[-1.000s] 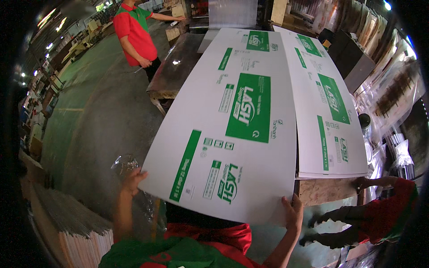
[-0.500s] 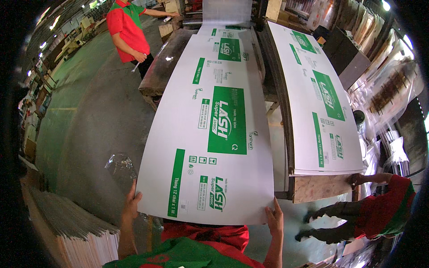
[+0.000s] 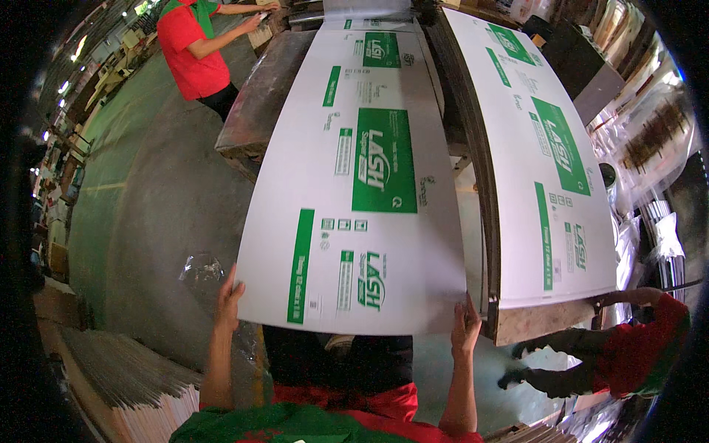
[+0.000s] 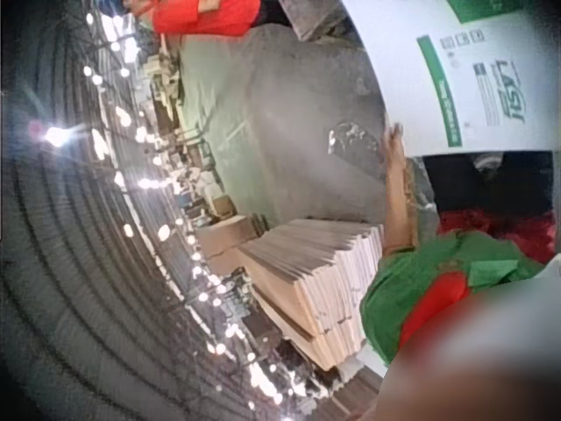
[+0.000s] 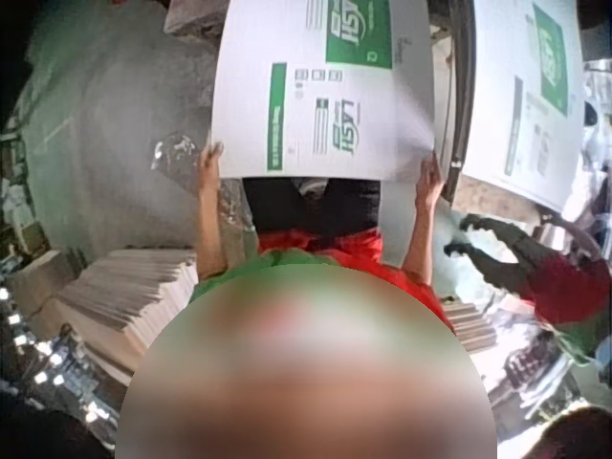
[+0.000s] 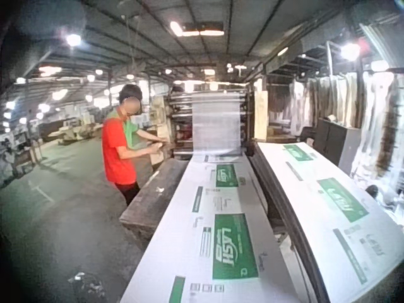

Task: The person repeatedly picks up flat cardboard sheets from a table and places them onto a growing stack. The action is continuous and repetitive throughout the clip, with both hands used to lift and align each sheet before stacking it.

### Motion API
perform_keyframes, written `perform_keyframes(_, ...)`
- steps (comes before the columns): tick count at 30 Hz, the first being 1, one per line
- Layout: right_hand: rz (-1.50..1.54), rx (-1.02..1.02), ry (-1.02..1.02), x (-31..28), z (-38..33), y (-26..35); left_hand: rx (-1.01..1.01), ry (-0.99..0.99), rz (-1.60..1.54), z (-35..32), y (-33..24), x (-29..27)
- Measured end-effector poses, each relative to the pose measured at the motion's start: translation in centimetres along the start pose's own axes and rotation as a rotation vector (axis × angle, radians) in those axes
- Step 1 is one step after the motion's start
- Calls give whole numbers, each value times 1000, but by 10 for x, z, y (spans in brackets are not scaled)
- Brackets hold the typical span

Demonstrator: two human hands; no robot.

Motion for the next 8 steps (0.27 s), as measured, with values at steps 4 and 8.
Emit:
perform_keyframes(4,16,-132,-109,22,63,13,-8,-18,-2,69,-12,21)
perform_keyframes(8,44,-58,11,47,112,12,-14,-13,-22,122,-19,35)
Point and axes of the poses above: each hand's wrist, its own z-axis towards the middle knuckle, its own x-axis out of the palm, y = z × x, the point moved 8 cm from there along z, towards the middle knuckle, and after that the axes turned 8 degrees about -x, right-handed, at the moved point
